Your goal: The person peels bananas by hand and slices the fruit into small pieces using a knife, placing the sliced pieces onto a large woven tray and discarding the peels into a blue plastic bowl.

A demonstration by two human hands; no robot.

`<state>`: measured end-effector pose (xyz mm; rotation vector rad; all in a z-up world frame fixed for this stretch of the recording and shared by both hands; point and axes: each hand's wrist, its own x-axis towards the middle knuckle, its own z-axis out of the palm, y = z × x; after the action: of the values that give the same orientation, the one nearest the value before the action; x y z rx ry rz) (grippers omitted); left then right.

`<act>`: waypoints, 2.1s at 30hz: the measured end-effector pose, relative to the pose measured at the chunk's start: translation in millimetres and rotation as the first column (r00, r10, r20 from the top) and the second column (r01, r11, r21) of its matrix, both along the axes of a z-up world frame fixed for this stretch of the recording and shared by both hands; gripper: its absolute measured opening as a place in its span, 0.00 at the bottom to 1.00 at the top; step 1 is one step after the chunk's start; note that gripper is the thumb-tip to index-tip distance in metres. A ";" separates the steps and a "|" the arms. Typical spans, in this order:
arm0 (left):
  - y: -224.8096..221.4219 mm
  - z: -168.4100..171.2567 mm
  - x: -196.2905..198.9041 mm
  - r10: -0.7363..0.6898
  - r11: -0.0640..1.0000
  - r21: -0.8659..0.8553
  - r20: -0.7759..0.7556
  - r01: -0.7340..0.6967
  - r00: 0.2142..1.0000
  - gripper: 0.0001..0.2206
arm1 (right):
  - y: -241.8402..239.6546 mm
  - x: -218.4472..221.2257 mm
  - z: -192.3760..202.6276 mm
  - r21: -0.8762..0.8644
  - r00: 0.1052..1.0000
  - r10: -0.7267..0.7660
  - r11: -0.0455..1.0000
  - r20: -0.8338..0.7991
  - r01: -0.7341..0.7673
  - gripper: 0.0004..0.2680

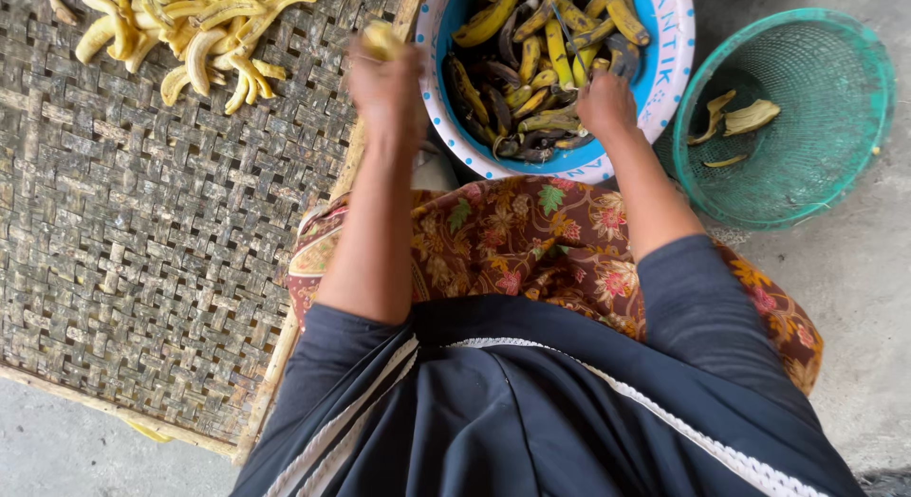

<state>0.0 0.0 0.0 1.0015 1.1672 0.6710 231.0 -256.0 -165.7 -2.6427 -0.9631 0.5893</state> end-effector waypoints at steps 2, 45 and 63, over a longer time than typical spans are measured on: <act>41.7 4.3 -31.2 0.068 0.883 0.466 -0.252 0.059 0.965 0.29 | 1.8 -13.1 -66.4 0.047 0.989 -0.116 0.992 -0.090 0.120 0.06; -141.1 93.0 72.4 -0.633 0.300 0.323 -0.636 0.898 0.441 0.15 | -51.0 -88.1 260.9 0.571 0.984 0.032 0.811 0.174 -0.128 0.16; -150.9 99.8 90.1 -0.831 0.387 0.601 -0.101 0.699 0.547 0.16 | -61.0 -49.9 292.7 0.584 0.537 0.254 0.504 -0.804 0.636 0.15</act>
<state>90.1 -150.9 99.8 1.7919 0.1357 0.3252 181.0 -317.0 127.0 -1.2245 -0.3558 0.8717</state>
